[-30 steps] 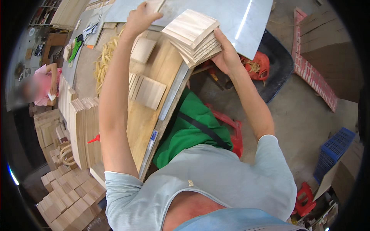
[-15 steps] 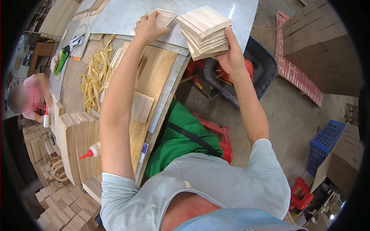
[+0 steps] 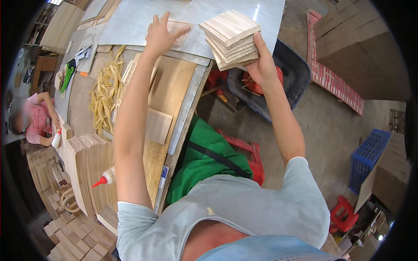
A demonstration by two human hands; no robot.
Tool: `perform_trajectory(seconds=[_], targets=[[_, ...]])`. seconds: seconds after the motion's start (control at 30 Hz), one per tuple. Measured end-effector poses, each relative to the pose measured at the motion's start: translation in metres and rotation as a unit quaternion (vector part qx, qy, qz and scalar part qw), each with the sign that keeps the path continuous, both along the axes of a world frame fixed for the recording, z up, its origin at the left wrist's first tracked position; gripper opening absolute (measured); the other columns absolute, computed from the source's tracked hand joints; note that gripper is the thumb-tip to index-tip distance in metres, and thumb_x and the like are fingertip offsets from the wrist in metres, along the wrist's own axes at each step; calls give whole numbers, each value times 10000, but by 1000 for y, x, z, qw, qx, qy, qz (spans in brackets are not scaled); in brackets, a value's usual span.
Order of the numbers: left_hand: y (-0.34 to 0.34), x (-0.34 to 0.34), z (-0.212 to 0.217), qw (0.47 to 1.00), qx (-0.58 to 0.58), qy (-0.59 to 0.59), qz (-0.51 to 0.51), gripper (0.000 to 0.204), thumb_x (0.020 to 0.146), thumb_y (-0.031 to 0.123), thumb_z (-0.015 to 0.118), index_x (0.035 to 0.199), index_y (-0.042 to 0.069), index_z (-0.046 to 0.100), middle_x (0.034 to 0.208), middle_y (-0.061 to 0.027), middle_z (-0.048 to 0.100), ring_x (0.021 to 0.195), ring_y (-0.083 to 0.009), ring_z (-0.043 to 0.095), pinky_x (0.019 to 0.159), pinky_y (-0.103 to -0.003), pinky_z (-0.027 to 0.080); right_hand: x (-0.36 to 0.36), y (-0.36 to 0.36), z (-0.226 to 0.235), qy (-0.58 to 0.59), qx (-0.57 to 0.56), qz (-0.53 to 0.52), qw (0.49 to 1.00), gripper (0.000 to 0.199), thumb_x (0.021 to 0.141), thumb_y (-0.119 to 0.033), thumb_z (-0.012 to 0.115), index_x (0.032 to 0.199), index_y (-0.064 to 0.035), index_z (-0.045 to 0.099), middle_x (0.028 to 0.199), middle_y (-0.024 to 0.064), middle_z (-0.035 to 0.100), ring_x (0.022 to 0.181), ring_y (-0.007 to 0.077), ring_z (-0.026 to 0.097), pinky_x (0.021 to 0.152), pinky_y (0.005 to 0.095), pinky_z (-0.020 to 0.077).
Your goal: The recorder applies glue to wooden slats and assembles them into small rectangular boxes.
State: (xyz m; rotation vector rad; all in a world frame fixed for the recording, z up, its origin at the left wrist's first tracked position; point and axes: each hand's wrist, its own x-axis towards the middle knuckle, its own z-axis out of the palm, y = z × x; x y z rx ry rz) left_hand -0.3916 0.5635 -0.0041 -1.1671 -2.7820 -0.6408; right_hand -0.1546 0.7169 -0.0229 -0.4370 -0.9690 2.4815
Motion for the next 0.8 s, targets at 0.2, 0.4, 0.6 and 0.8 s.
perform_trajectory(seconds=[0.2, 0.4, 0.6, 0.8], targets=[[14, 85, 110, 968, 73, -148, -188, 846, 693, 548, 724, 1277, 4, 445, 1195, -241, 520, 1118, -328, 506, 924, -380, 418, -11, -6, -1, -18, 25, 32, 999, 522, 933, -429, 525, 1247, -15, 481, 1145, 102, 596, 1029, 208, 600, 849, 377, 514], [11, 81, 112, 954, -86, -206, -201, 901, 684, 471, 767, 1294, -83, 401, 1230, -267, 516, 1156, -334, 504, 966, -375, 412, -22, -26, 7, -13, 49, 71, 996, 552, 918, -449, 547, 1243, -8, 482, 1141, 120, 593, 1021, 216, 606, 848, 397, 524], [6, 85, 115, 937, -61, -307, -158, 827, 678, 355, 770, 1288, -70, 407, 1125, -238, 561, 1003, -257, 574, 834, -336, 481, -13, -30, 9, 1, 60, 115, 992, 512, 909, -376, 592, 1220, 15, 480, 1133, 129, 590, 1013, 227, 609, 846, 414, 529], [-5, 76, 85, 963, -70, -190, -179, 909, 661, 526, 724, 1365, 55, 394, 1293, -270, 469, 1174, -349, 497, 989, -397, 388, -12, -29, 7, 15, 62, 133, 989, 460, 889, -267, 637, 1212, 21, 480, 1110, 123, 595, 1002, 210, 612, 849, 377, 526]])
